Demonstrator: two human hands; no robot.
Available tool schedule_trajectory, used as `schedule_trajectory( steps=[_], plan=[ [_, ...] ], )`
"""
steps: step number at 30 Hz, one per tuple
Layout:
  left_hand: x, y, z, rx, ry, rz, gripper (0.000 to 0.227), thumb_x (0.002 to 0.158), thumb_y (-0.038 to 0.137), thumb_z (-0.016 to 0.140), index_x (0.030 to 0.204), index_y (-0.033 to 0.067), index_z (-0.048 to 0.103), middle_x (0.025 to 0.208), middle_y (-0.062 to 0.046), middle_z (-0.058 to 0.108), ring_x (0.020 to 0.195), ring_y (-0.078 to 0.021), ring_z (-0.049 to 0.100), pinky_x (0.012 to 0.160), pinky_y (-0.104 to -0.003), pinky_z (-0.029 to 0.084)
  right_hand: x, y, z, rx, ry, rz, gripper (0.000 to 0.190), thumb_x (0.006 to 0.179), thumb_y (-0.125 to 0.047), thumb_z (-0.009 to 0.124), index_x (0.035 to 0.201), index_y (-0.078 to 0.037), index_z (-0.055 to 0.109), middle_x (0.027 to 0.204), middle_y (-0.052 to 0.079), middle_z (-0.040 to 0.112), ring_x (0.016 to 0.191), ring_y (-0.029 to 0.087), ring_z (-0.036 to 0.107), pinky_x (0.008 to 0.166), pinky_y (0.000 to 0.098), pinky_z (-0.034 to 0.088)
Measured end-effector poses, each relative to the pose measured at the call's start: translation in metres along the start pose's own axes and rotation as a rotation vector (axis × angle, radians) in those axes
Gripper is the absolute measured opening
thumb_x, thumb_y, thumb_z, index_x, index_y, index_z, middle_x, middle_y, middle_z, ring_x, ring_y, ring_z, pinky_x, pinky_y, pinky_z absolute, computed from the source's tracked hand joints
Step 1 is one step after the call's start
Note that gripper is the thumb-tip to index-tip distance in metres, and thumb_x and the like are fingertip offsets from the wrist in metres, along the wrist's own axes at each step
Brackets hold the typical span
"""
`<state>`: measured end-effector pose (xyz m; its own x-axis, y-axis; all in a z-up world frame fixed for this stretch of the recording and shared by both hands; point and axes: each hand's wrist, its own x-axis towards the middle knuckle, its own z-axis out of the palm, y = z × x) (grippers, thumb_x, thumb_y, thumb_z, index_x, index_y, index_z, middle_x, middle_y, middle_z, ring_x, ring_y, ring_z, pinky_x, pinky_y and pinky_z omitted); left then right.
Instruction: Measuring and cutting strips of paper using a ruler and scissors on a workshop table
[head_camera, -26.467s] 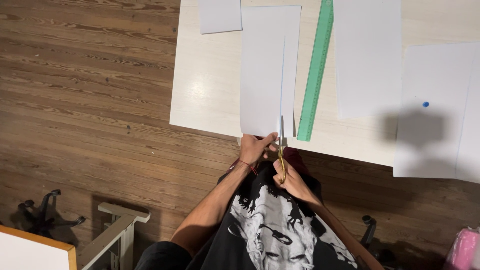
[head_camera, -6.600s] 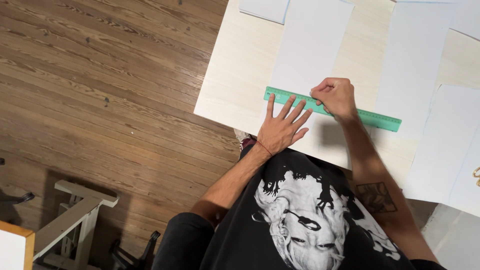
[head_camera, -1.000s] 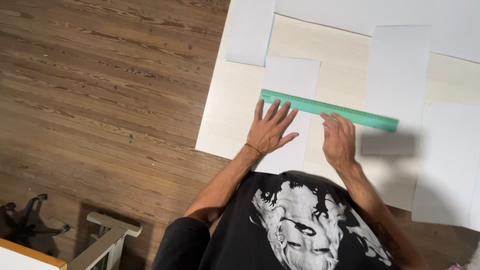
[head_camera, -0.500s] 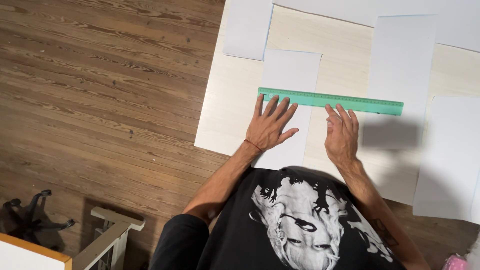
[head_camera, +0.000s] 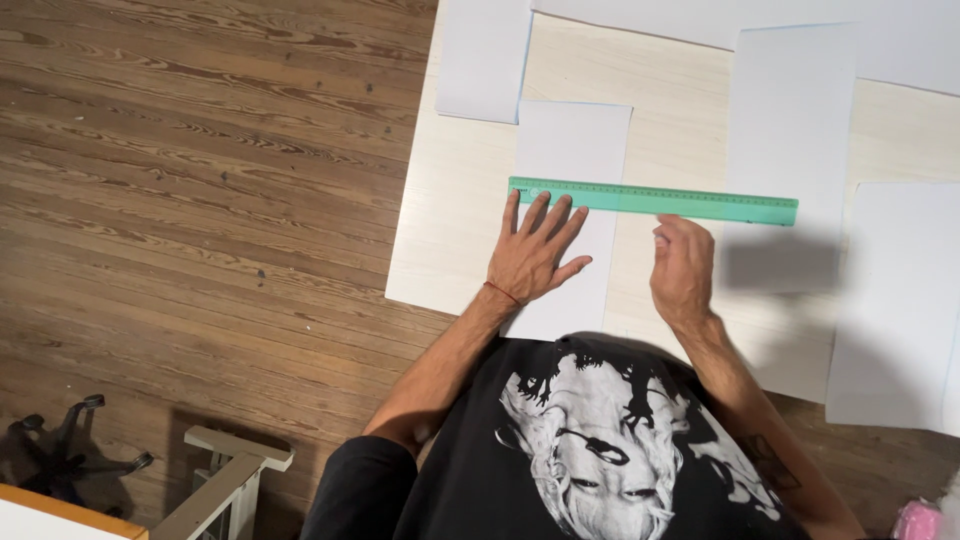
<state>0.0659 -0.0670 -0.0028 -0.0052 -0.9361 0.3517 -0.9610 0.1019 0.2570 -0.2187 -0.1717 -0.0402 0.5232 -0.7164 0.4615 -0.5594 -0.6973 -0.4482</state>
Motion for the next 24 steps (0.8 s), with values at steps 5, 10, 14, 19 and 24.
schedule_trajectory(
  steps=[5, 10, 14, 19, 24],
  plan=[
    [-0.001, 0.001, 0.002, 0.019, 0.027, 0.005, 0.074, 0.112, 0.080, 0.046, 0.165, 0.0317, 0.065, 0.163, -0.006, 0.068, 0.156, -0.0353, 0.061, 0.141, -0.078, 0.027, 0.067, -0.039, -0.016, 0.415, -0.042, 0.320, 0.011, 0.123, -0.003, 0.074, 0.132, 0.002, 0.078, 0.127, 0.012, 0.066, 0.097, 0.035, 0.079, 0.074, 0.0394, 0.066],
    [0.000, 0.001, 0.000, 0.026, 0.043, 0.009, 0.073, 0.113, 0.078, 0.046, 0.165, 0.0315, 0.065, 0.162, -0.006, 0.068, 0.154, -0.0345, 0.063, 0.141, -0.078, 0.028, 0.138, -0.051, 0.002, 0.742, -0.246, 0.643, 0.023, 0.114, -0.008, 0.083, 0.136, -0.009, 0.080, 0.099, 0.013, 0.081, 0.055, 0.026, 0.076, 0.045, 0.0299, 0.060],
    [0.000, 0.000, -0.002, 0.020, 0.049, 0.006, 0.072, 0.113, 0.077, 0.047, 0.165, 0.0314, 0.066, 0.162, -0.006, 0.068, 0.153, -0.0347, 0.064, 0.141, -0.077, 0.029, 0.175, -0.049, 0.011, 0.644, -0.474, 0.753, 0.014, 0.102, -0.006, 0.085, 0.116, -0.005, 0.086, 0.088, 0.018, 0.082, 0.044, 0.018, 0.070, 0.033, 0.0283, 0.052],
    [-0.001, 0.000, -0.001, 0.016, 0.053, -0.001, 0.072, 0.113, 0.077, 0.047, 0.165, 0.0313, 0.065, 0.162, -0.006, 0.067, 0.153, -0.0346, 0.064, 0.141, -0.078, 0.030, 0.183, -0.042, 0.017, 0.586, -0.578, 0.736, 0.013, 0.099, -0.002, 0.084, 0.112, -0.003, 0.085, 0.082, 0.019, 0.081, 0.037, 0.014, 0.063, 0.027, 0.0273, 0.046],
    [0.000, 0.000, -0.003, 0.010, 0.037, 0.006, 0.072, 0.113, 0.077, 0.048, 0.166, 0.0309, 0.065, 0.162, -0.005, 0.067, 0.155, -0.0345, 0.062, 0.141, -0.077, 0.029, 0.184, -0.048, 0.015, 0.555, -0.581, 0.721, 0.016, 0.097, -0.002, 0.082, 0.112, 0.002, 0.084, 0.084, 0.019, 0.082, 0.038, 0.012, 0.061, 0.031, 0.0235, 0.049]
  ],
)
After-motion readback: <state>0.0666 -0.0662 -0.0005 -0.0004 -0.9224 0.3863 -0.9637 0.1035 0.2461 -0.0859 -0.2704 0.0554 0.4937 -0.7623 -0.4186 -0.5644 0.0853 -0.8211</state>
